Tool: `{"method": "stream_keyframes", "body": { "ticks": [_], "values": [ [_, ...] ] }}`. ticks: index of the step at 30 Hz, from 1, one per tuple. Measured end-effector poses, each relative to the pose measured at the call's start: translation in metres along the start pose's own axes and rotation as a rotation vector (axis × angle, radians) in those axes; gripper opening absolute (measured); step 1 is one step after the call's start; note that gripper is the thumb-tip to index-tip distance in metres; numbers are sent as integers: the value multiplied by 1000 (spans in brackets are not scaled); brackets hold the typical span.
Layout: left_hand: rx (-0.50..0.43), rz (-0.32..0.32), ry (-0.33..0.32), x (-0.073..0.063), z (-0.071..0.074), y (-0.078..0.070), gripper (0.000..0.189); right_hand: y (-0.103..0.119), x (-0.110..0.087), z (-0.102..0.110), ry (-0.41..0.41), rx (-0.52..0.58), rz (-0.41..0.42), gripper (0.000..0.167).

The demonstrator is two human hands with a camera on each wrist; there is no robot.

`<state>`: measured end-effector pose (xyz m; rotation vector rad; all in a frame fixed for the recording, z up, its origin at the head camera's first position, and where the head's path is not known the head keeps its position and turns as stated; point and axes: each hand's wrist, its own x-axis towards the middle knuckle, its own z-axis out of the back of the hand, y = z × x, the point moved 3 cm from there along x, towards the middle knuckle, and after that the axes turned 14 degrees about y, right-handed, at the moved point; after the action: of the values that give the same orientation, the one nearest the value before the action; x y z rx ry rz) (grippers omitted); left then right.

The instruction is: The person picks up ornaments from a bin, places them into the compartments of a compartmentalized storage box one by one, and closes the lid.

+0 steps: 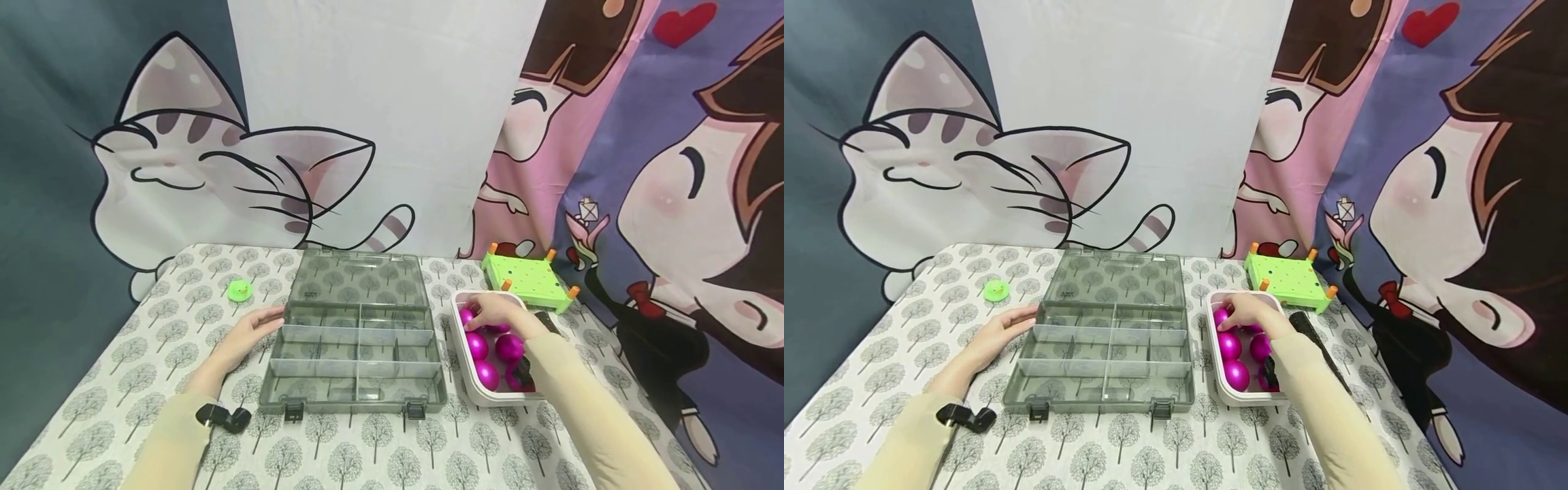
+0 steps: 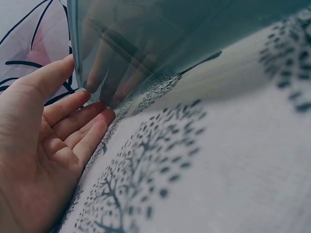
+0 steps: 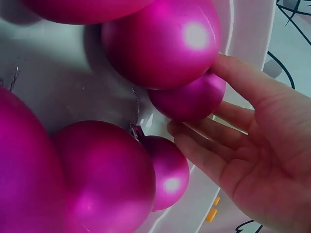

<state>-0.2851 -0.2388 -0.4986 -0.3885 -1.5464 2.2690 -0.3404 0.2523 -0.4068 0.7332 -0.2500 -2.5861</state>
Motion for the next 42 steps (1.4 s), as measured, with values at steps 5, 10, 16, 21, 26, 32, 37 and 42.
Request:
{"method": "stream_keyframes", "body": {
  "ticks": [5,10,16,21,26,32,37,42],
  "values": [
    [4,17,-5,0,0,1,55,1,2,-1,24,1,20,50],
    [8,21,-7,0,0,0,55,3,5,-3,34,-13,38,54],
    [-6,26,-11,1,-1,1,56,8,7,-3,55,-44,37,63],
    [-22,23,-4,1,-1,2,56,8,9,-4,63,-53,20,62],
    [-35,13,1,1,-1,2,56,5,11,-7,61,-57,10,65],
    [-17,17,2,1,0,0,57,2,10,-5,32,-5,31,65],
    [-31,10,4,2,-1,1,57,0,7,-4,4,21,41,68],
    [-40,10,3,1,-1,2,56,3,1,0,-13,21,28,70]
  ]
}}
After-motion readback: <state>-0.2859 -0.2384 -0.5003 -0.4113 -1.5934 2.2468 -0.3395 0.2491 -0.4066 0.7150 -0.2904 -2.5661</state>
